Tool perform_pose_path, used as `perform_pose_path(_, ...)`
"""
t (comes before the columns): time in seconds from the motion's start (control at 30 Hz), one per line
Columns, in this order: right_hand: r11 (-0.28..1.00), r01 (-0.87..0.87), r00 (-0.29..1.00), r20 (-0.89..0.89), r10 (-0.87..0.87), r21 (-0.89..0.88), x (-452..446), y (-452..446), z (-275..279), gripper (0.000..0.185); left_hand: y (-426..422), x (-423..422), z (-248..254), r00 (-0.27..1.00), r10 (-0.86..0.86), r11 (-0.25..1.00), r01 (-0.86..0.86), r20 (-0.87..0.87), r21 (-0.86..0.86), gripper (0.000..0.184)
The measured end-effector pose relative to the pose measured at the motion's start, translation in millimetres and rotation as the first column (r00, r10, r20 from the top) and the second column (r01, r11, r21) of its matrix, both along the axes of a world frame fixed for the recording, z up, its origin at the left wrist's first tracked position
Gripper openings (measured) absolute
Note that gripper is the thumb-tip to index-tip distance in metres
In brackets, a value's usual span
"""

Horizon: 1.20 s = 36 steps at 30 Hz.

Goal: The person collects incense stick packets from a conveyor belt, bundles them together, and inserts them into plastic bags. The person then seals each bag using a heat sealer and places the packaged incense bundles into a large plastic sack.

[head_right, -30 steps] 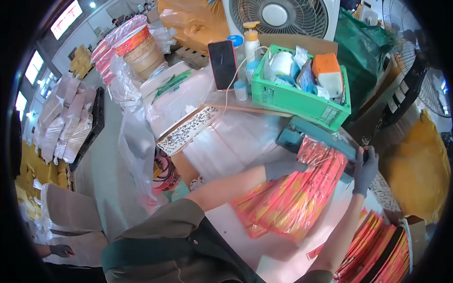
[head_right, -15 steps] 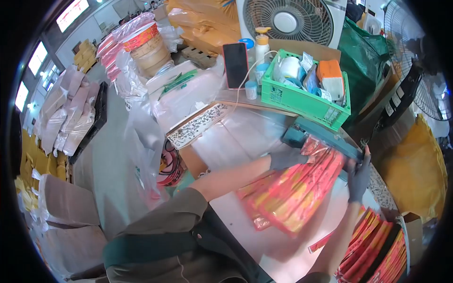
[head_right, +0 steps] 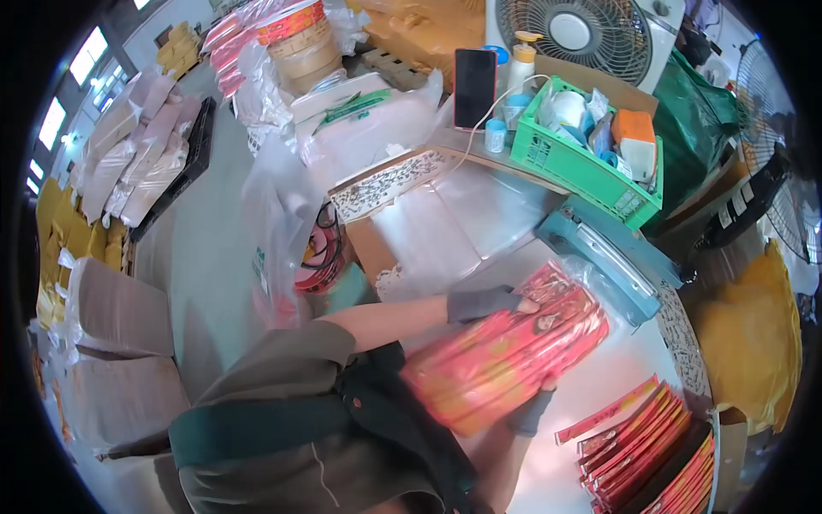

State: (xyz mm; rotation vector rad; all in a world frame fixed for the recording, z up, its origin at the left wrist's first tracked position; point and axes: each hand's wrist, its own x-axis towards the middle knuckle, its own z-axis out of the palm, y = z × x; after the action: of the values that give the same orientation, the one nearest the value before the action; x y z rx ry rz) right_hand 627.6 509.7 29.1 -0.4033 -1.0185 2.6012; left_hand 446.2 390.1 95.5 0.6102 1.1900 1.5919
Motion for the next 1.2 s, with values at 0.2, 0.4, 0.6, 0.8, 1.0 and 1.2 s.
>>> perform_pose_path(0.2, 0.991, -0.075, 0.995, 0.063, 0.083, -0.111, -7, -64, 16, 0.074, -87, -69, 33, 0.392, -0.036, 0.816, -0.519, -0.919, -0.254, 0.030)
perform_pose_path(0.4, 0.988, -0.156, 0.980, 0.130, 0.153, 0.011, -30, -68, 15, 0.069, -346, -211, 30, -0.049, -0.806, 0.025, -0.999, -0.590, 0.048, 0.013)
perform_pose_path(0.6, 0.921, -0.369, 0.917, -0.114, 0.383, 0.125, -170, -98, 77, 0.067, -513, -166, 31, 0.472, -0.414, -0.142, -0.878, -0.779, -0.457, 0.028)
perform_pose_path(0.8, 0.791, -0.518, 0.760, -0.248, 0.600, 0.326, -327, -276, 180, 0.063, -566, -82, 58, 0.154, -0.270, 0.101, -0.977, -0.951, -0.187, 0.041)
perform_pose_path(1.0, 0.754, -0.118, 0.787, -0.402, 0.468, 0.646, -329, -491, 102, 0.081, -584, -65, 37, -0.062, 0.627, 0.125, -0.976, -0.777, 0.179, 0.047)
perform_pose_path(1.2, 0.234, -0.749, 0.544, 0.374, 0.751, 0.620, -205, -540, 15, 0.082, -555, 3, 54, -0.116, 0.961, 0.008, -0.897, -0.253, 0.443, 0.063)
